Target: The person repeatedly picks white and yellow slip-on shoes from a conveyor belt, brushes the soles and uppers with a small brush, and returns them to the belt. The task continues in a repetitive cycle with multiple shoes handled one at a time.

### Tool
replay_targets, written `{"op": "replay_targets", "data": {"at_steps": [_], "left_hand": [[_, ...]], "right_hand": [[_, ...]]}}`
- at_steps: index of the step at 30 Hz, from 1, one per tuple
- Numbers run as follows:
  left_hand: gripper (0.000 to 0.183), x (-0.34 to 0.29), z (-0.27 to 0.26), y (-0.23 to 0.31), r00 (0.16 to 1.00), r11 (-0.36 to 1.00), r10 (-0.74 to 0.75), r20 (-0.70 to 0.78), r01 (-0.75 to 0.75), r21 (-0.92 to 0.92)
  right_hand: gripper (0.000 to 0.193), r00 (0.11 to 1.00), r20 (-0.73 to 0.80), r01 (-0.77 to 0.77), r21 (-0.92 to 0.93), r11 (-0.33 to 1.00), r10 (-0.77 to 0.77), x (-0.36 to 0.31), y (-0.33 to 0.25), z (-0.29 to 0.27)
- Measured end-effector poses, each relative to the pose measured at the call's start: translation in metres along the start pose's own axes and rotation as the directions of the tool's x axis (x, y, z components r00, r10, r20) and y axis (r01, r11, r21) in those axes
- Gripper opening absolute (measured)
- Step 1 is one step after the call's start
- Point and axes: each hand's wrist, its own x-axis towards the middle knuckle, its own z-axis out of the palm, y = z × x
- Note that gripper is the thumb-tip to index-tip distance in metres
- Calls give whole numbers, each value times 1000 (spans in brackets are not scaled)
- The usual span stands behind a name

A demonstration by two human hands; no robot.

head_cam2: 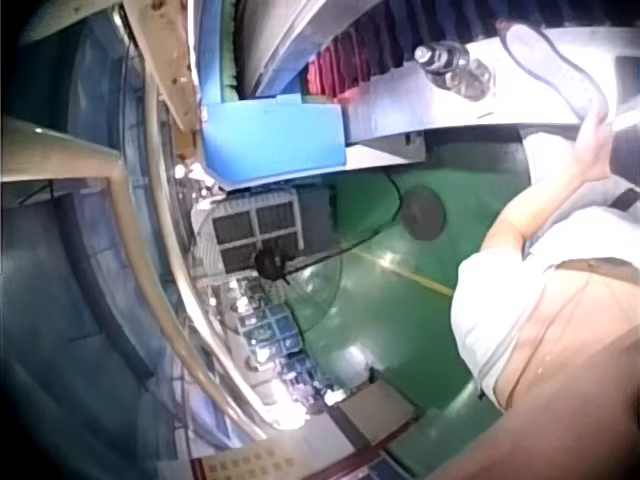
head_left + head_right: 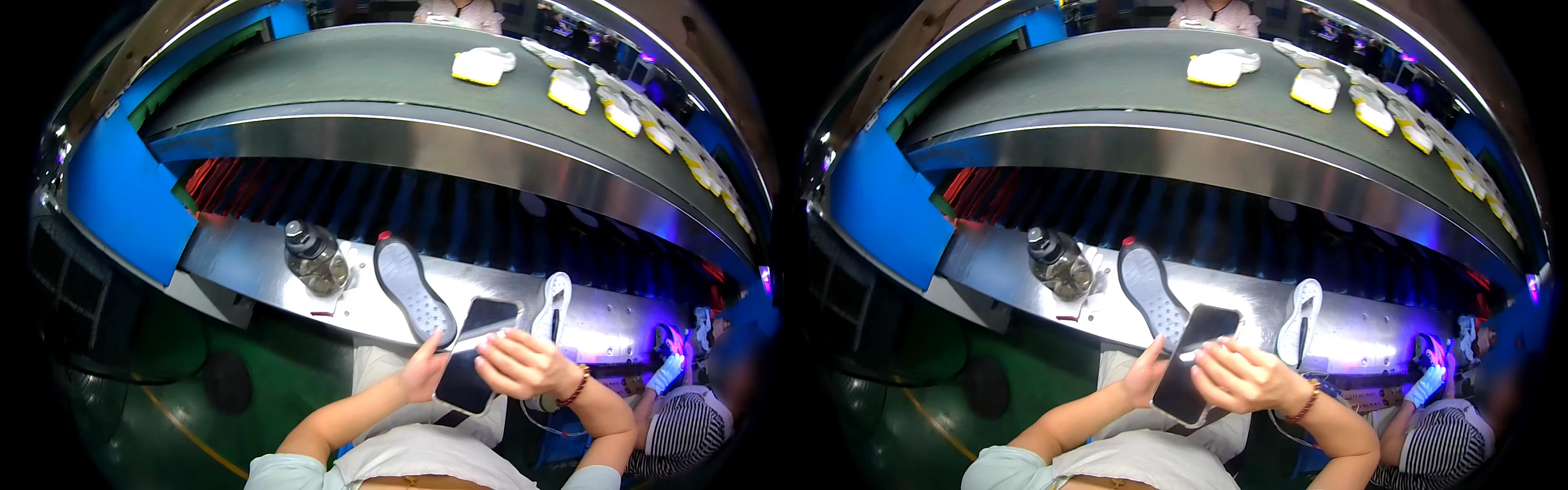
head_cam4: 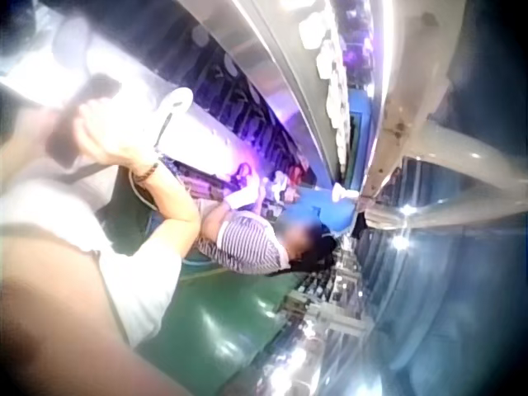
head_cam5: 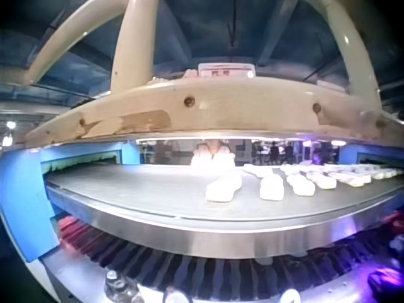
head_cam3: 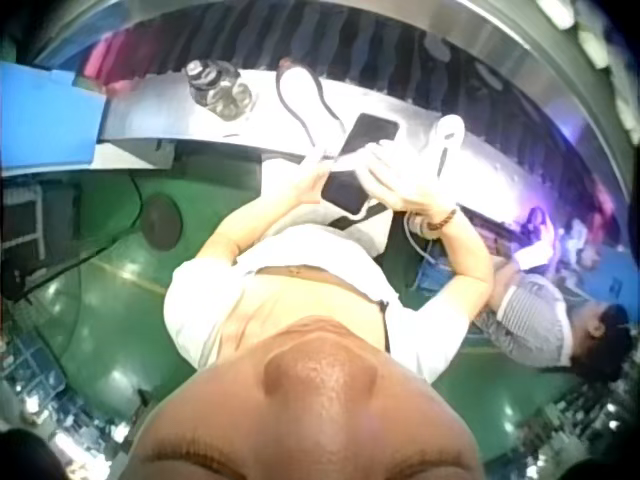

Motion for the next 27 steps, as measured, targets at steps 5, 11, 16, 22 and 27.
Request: {"op": "replay_targets", "data": {"at_steps": [5,11,16,22,27], "left_hand": [[69,4,-52,10,995,997,-80,-63,80,-1],[59,-15,-90,38,959,986,-47,-280,89,139],[55,2,-110,15,903,960,-200,-381,259,110],[61,-5,-154,27,848,984,-158,-506,175,-14],[65,9,-167,20,788,990,-141,-600,101,-100]], "right_hand": [[17,960,-170,-274,-438,856,220,13,32,-78],[27,869,-493,-446,-822,353,-50,57,98,-186],[23,885,-457,-392,-835,385,-92,78,157,-246],[24,782,-505,-604,-758,246,365,125,194,-231],[27,658,-551,-741,-595,311,513,123,224,-225]]}}
